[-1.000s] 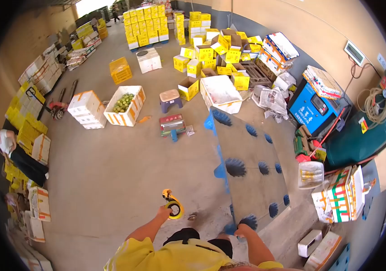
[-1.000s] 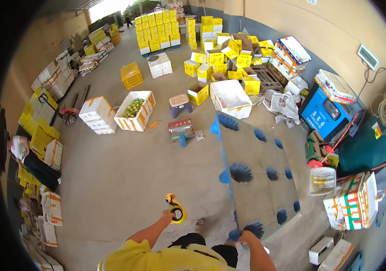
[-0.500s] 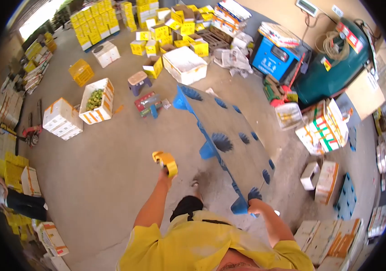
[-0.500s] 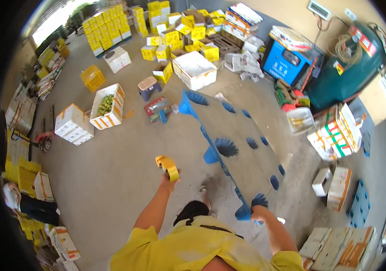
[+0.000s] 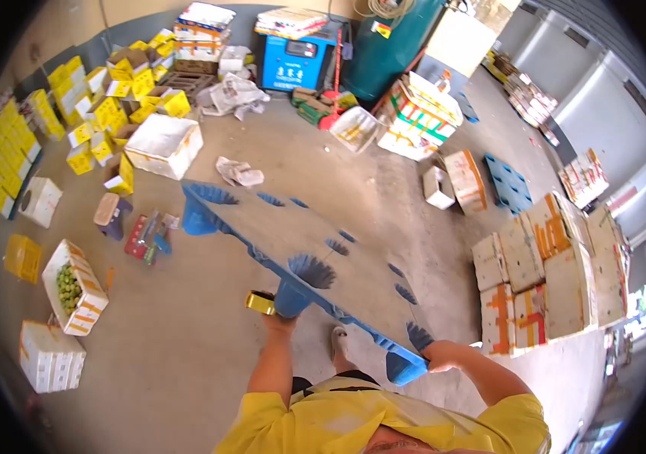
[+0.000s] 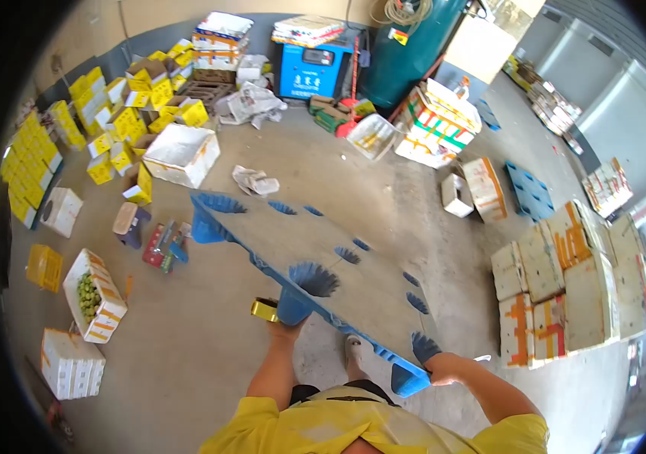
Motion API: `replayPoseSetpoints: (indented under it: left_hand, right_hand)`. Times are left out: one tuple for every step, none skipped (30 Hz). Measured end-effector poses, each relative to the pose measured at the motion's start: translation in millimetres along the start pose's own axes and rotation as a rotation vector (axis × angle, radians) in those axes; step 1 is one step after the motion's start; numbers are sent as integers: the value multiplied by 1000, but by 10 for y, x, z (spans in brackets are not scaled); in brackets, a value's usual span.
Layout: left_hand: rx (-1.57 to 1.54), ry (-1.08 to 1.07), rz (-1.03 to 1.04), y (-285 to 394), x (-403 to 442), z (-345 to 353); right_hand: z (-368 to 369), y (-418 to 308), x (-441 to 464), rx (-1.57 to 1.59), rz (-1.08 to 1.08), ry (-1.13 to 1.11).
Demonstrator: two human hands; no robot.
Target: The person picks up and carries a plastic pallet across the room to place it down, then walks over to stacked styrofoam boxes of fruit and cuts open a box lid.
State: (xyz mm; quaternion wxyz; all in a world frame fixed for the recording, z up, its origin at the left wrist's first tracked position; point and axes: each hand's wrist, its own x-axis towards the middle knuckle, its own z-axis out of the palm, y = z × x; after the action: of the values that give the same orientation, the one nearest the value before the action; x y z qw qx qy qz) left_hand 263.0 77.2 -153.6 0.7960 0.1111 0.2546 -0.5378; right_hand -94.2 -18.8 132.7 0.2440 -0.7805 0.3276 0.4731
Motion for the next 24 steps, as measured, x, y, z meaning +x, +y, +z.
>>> replayPoseSetpoints:
  left_hand:
    - [-2, 17, -30, 25, 32, -203]
    - [64, -113, 0, 47, 119, -350]
    - [143, -243, 26, 72, 250, -578]
    - [223, -377, 36, 76, 320, -753]
    - [612, -303, 254, 77, 348, -855]
    - [634, -321, 209, 143, 43, -580]
    - [647, -438, 102, 60, -280, -111]
    - [657, -553, -7, -52, -682, 314]
    - [675, -575, -38, -111, -565, 53]
    - [72, -859, -293, -190, -266, -404]
    - [-572, -1067, -546, -172, -116, -594]
    - [-555, -1079, -562, 59, -726, -568]
    - [-255, -538, -343, 15, -1181, -65]
    - [36, -2, -100, -216, -1684, 483]
    - [48, -14, -93, -217, -1782, 394]
    - [66, -73, -82, -205, -1887, 239]
    - [90, -131, -66, -240, -1975, 64]
    - [105, -138, -58, -226, -2008, -79]
    - [231, -212, 23, -198, -2061, -241]
    - [360, -277, 101, -127, -2147, -430]
    - [382, -271, 109, -110, -2402, -389]
    - [297, -217, 41, -158, -2733, -180]
    - [208, -167, -22, -183, -2970, -74]
    - [216, -171, -2, -172, -3107, -89]
  right_hand:
    - [138, -75, -89, 19, 23, -18]
    - [267, -143, -182, 51, -14, 19]
    - [458, -212, -242, 97, -57, 61]
    - [596, -296, -330, 96, -40, 45]
    - [700, -381, -399, 101, -25, 37]
    - [684, -539, -578, 156, 3, 34]
    - [778, -542, -666, 170, 45, 63]
    - [922, -537, -763, 184, 86, 92]
    - [991, -594, -925, 182, 132, 176]
    - [1053, -600, -1080, 171, 164, 267]
    - [1110, -668, -1282, 188, 200, 375]
    - [1258, -656, -1421, 199, 197, 398]
    - [1409, -597, -1531, 210, 177, 559]
    - [1564, -556, -1613, 216, 153, 719]
    - [1716, -559, -1682, 222, 144, 734]
    - [1879, -562, -1755, 241, 117, 881]
    - [2074, -497, -1790, 265, 83, 1028]
    - [2193, -496, -1849, 277, 73, 1039]
    - [2323, -521, -1913, 298, 75, 1160]
    - [2455, -579, -1972, 327, 80, 1274]
    - [2538, -611, -2042, 301, 66, 1358]
    - [2605, -620, -2145, 304, 78, 1417]
    - [2666, -615, -2202, 303, 85, 1479]
    - [2762, -523, -2231, 313, 91, 1510]
